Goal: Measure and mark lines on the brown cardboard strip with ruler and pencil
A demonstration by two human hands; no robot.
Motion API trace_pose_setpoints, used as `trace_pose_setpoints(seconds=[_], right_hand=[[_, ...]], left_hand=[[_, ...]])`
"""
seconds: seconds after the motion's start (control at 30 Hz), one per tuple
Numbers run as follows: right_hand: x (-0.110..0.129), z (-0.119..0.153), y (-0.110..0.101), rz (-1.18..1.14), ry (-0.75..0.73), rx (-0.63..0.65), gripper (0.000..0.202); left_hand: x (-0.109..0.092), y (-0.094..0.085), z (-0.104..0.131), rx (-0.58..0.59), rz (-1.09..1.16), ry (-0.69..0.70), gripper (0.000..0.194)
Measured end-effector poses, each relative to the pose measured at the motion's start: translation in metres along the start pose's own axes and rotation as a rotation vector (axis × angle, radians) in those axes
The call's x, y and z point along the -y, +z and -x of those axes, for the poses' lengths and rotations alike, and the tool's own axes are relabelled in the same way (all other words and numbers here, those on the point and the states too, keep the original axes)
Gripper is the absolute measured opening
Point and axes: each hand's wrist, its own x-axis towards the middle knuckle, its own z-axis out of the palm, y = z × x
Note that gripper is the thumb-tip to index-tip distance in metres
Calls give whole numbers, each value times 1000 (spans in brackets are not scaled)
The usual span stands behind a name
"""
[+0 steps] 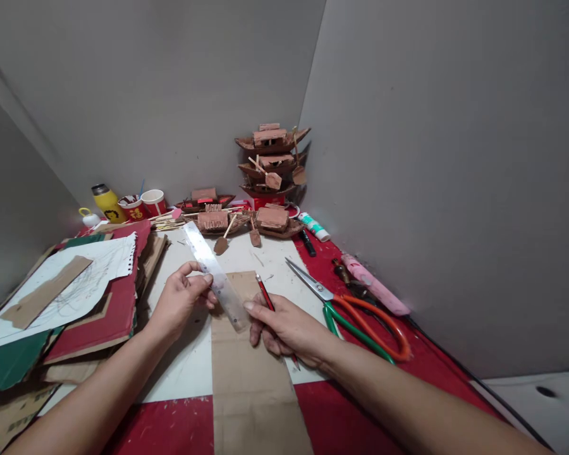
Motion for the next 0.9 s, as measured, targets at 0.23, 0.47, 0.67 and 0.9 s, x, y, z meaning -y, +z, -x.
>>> trace_pose_setpoints(seconds=[0.23,0.47,0.67,0.9], right_hand=[[2,5,-1,-50,-125,92,40],[8,11,-3,-76,-225,72,40],[8,14,-3,-75,-271,110,38],[8,16,-4,-76,-272,152,39]], left_hand=[[-3,9,12,36,93,3,35],[-3,23,27,192,126,-64,29],[-2,27,33,188,132,-58,29],[1,27,36,158,132,-49,29]])
